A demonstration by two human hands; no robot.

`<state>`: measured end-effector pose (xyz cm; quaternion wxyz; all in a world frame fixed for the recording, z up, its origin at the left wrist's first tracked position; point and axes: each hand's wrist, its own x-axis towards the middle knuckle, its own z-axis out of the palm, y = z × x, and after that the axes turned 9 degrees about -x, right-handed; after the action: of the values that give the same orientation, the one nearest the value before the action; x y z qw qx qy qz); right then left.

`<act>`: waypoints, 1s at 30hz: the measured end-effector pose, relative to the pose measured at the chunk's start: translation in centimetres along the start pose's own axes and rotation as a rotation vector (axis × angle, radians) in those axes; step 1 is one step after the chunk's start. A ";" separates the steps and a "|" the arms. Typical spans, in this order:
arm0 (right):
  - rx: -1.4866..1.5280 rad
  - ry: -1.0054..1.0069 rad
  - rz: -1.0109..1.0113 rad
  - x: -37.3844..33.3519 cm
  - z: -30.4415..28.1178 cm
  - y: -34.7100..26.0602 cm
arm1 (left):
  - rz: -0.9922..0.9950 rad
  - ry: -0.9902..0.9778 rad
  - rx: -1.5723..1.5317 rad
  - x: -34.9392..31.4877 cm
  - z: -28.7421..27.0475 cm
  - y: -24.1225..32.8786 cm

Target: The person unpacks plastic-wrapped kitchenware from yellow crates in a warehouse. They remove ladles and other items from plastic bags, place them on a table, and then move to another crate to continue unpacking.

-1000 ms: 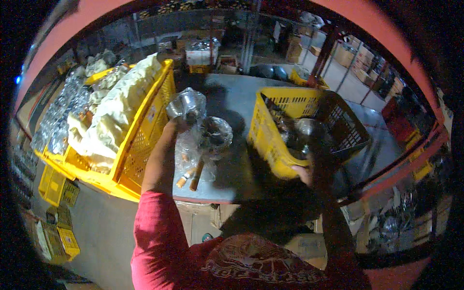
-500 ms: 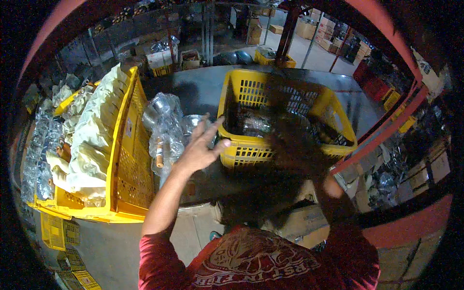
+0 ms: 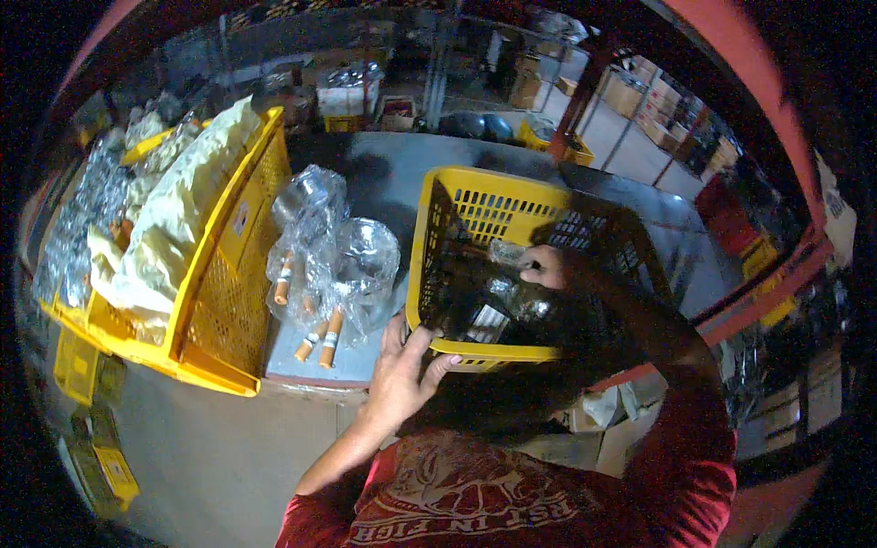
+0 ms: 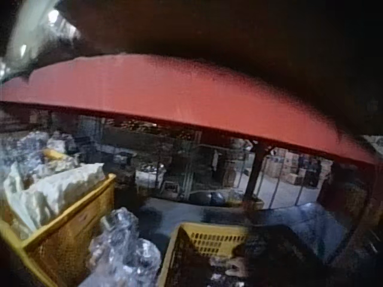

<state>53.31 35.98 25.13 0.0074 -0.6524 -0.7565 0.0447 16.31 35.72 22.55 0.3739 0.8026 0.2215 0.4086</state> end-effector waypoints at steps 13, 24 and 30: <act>-0.393 -0.713 0.021 10.2 3.6 2.4 | -0.061 0.135 -0.003 -0.6 1.4 -0.5; 0.270 0.277 0.047 -2.3 -7.5 8.8 | -0.006 0.138 -0.012 0.4 2.1 -1.6; -0.506 0.692 -0.225 -10.6 -16.3 -6.4 | -0.067 0.072 0.014 0.5 0.6 1.2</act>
<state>49.66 25.57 42.36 0.1050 -0.5238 -0.7629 -0.3642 17.17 35.05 23.54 0.3736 0.7821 0.2645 0.4228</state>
